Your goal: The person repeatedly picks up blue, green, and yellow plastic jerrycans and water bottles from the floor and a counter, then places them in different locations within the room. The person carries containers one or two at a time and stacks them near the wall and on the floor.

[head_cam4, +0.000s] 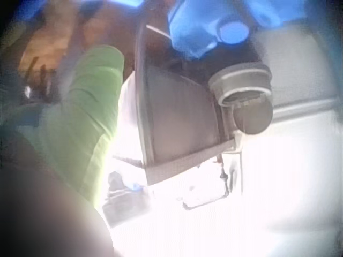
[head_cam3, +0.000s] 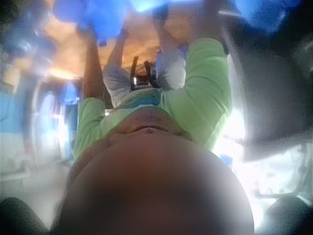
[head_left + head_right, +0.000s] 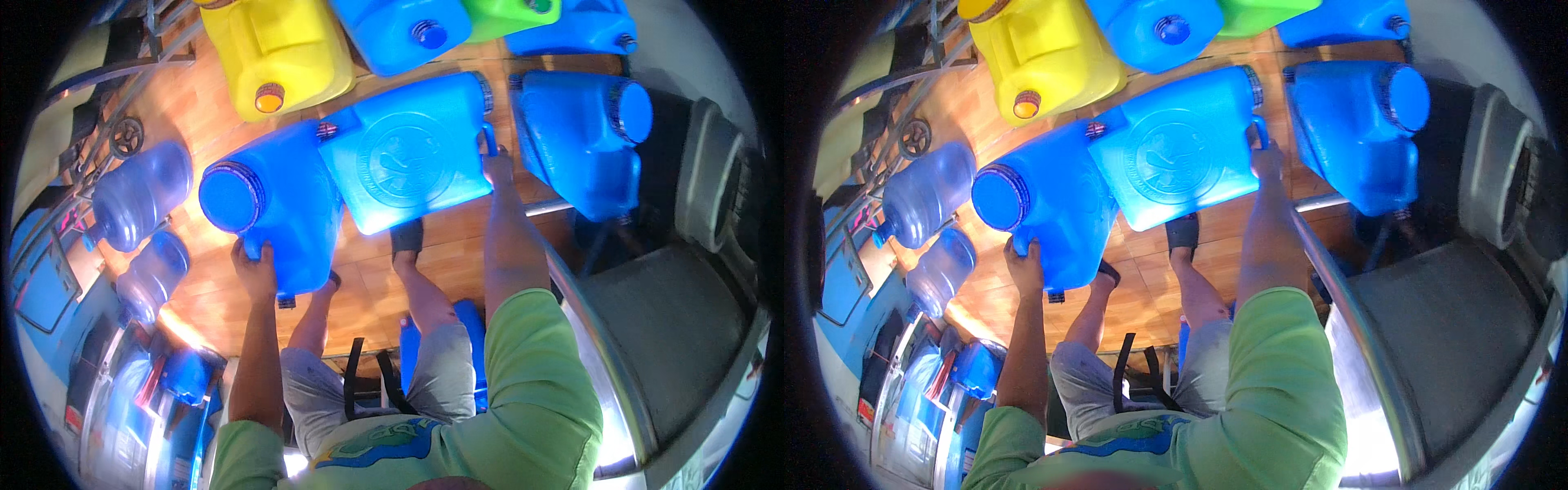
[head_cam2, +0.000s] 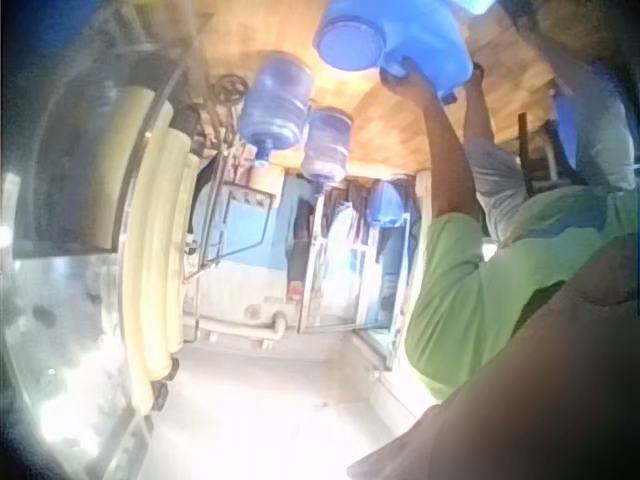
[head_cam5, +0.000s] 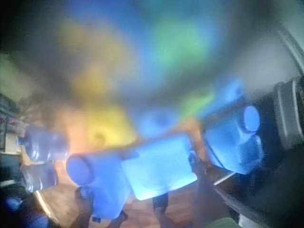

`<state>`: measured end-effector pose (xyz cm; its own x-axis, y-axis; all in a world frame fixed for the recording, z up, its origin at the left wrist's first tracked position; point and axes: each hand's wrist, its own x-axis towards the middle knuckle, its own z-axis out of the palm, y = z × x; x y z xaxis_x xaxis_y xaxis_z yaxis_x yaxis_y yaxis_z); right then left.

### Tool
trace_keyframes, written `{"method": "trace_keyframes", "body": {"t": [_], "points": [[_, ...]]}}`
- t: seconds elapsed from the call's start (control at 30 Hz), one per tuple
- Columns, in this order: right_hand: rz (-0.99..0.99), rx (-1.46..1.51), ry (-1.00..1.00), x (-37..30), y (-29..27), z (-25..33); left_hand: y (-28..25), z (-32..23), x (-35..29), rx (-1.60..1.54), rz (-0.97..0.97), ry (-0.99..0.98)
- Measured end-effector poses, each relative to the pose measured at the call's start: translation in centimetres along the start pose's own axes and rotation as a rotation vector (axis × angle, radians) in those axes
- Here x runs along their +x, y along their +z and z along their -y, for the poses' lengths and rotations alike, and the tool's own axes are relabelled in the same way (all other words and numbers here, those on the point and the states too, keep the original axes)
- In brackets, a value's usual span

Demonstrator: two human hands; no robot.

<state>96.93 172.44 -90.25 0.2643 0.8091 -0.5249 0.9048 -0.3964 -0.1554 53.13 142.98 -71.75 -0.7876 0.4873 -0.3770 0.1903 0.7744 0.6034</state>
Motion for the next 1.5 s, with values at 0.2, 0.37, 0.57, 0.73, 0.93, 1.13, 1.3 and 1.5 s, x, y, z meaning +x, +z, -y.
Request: {"method": "trace_keyframes", "body": {"t": [0.2, 0.37, 0.57, 0.73, 0.93, 1.13, 1.3, 1.5], "points": [[0.274, 0.144, 0.114, 3.5, 4.4, -5.0, -0.4, -1.2, 0.0, 0.070, 0.046, 0.075], [0.305, -0.255, -0.010, 2.8, 4.7, -7.1, -0.4, -2.1, -0.2, 0.061, 0.025, 0.043], [0.006, 0.532, -0.008, -3.6, -4.8, -3.6, -0.3, -0.7, 0.0, -0.202, 0.116, -0.038], [-0.475, 0.329, -0.094, -12.8, -15.5, -0.2, 1.8, -3.6, -1.5, -0.038, 0.168, 0.233], [-0.550, 0.049, -0.262, -15.4, -20.0, 0.0, 13.4, -14.8, -5.9, -0.198, 0.364, 0.350], [-0.419, -0.096, -0.223, -16.8, -22.4, -0.7, 20.3, -23.7, -9.6, -0.030, 0.775, 0.275], [-0.354, -0.134, -0.251, -21.7, -22.1, 0.1, 16.2, -21.4, -7.1, -0.073, 1.068, 0.273], [-0.150, -0.086, -0.656, -31.7, -14.3, -0.6, 2.9, -7.2, -7.8, 0.020, 0.953, 0.127]]}}
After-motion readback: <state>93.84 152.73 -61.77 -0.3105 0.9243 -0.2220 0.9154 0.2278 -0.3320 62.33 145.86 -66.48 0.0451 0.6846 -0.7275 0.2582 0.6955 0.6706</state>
